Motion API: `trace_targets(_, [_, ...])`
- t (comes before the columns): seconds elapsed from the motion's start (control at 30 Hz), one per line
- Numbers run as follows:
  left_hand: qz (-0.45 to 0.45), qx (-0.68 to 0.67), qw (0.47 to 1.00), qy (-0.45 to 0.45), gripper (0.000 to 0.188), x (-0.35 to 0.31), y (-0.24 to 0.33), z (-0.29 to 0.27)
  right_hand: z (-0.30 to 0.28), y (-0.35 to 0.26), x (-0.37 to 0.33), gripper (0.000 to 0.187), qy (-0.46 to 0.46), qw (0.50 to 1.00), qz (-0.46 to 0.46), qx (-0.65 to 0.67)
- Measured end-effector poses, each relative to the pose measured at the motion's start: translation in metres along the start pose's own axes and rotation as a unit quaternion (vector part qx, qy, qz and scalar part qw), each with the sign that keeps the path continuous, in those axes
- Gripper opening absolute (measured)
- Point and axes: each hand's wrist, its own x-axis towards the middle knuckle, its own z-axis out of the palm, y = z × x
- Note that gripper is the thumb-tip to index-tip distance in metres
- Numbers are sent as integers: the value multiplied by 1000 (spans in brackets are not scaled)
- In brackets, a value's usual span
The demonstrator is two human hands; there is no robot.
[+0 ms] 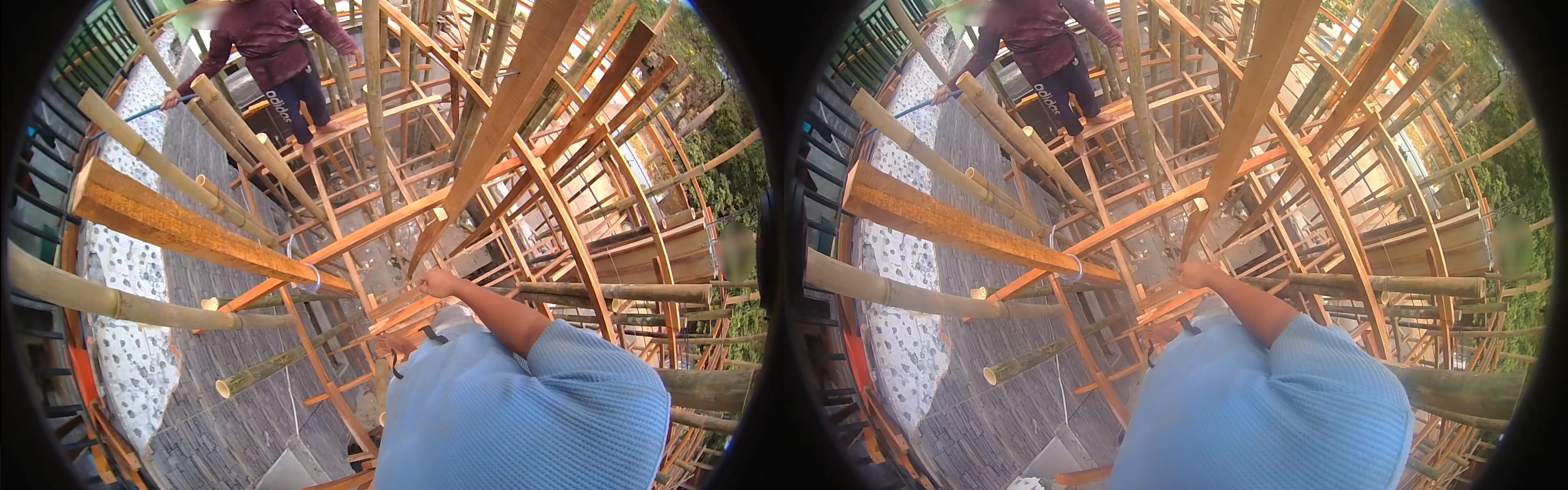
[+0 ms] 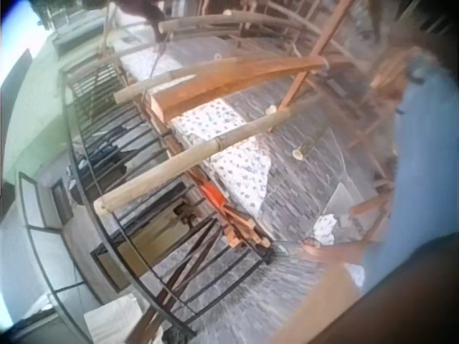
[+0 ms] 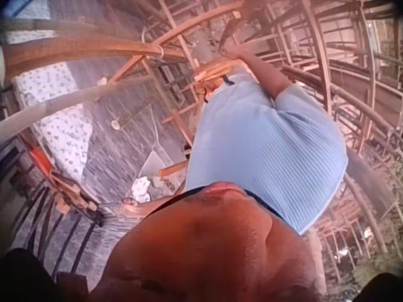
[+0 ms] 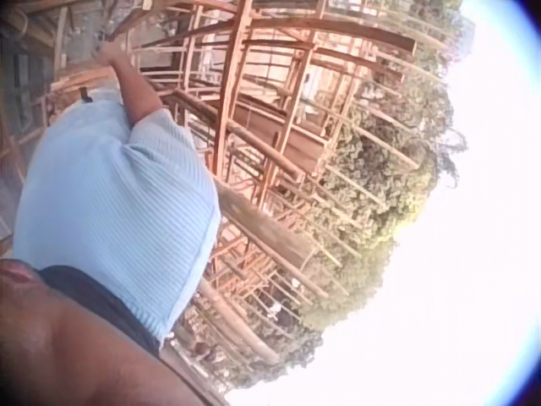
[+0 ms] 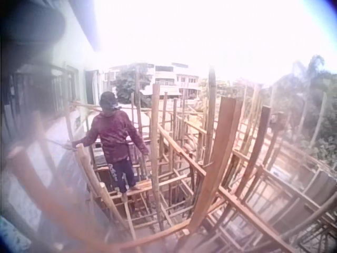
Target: The person assembles a curved wooden roof structure by positioning wooden planks and bamboo poles. They use a crowbar to adjust the frame and pliers to secure wire ties, working alongside another person.
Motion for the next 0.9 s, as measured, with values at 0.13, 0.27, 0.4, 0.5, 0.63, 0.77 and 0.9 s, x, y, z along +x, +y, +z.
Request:
trace_targets(0.13, [-18, -26, 998, -45, 38, -49, -19, 15, -8, 43, -20, 32, 18, 999, 27, -4])
trace_targets(0.27, [-24, -114, 990, -79, 39, -65, -22, -21, -8, 61, -9, 33, -28, 999, 22, -1])
trace_targets(0.4, [-29, -237, 966, -99, 41, -139, -47, 21, -11, 80, -5, 30, -50, 997, -9, -64])
trace_targets(0.5, [-45, -347, 920, -179, 30, -150, -14, 27, 27, 103, 23, 16, -122, 977, 47, 166])
trace_targets(0.63, [-113, -363, 901, -210, 25, -154, -3, 60, 31, 137, 82, 15, -157, 984, 21, 77])
trace_targets(0.77, [-148, -389, 886, -205, 25, -156, -16, 34, -3, 51, 103, 15, -186, 980, 3, 76])
trace_targets(0.9, [-118, -416, 874, -221, 38, -141, -1, 51, -2, -14, 125, 17, -211, 970, -13, 118])
